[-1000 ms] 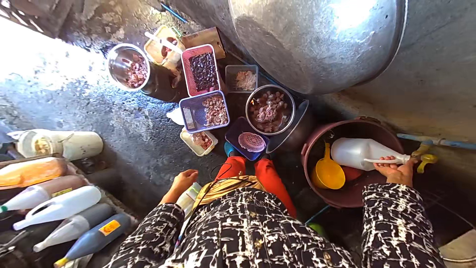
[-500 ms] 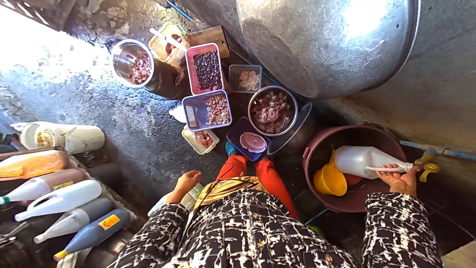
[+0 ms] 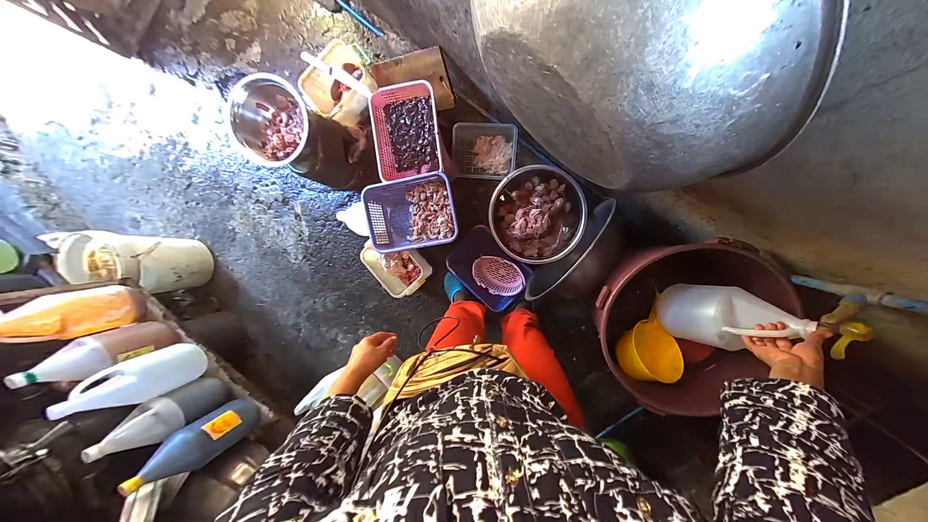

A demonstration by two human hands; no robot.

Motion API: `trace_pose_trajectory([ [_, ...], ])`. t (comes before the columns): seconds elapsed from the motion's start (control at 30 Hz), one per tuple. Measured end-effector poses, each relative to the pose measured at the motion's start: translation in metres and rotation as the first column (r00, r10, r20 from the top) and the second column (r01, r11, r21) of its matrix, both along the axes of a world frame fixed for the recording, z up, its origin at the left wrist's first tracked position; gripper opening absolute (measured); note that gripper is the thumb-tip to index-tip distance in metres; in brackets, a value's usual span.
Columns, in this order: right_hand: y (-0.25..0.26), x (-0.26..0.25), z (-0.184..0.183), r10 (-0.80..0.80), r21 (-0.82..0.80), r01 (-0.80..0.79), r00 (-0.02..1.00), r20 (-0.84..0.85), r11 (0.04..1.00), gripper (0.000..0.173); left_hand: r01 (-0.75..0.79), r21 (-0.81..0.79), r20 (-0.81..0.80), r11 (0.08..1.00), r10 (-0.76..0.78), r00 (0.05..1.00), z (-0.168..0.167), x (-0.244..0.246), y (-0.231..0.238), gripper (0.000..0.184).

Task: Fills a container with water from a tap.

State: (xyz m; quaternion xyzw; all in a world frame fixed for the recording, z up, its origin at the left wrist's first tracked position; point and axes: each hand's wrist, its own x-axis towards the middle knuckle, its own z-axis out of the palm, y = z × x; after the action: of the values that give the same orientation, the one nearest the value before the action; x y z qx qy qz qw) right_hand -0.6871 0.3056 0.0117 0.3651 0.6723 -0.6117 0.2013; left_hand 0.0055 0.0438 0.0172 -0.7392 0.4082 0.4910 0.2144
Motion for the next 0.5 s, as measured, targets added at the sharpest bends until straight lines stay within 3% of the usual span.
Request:
trace_pose_trajectory([
  [0.5, 0.0032, -0.0035, -0.0016, -0.030, 0.003, 0.030, 0.999, 0.014, 1.000, 0.054, -0.009, 0.004, 0.011, 1.000, 0.009, 1.000, -0.0017, -0.0030, 0.0018, 0.036],
])
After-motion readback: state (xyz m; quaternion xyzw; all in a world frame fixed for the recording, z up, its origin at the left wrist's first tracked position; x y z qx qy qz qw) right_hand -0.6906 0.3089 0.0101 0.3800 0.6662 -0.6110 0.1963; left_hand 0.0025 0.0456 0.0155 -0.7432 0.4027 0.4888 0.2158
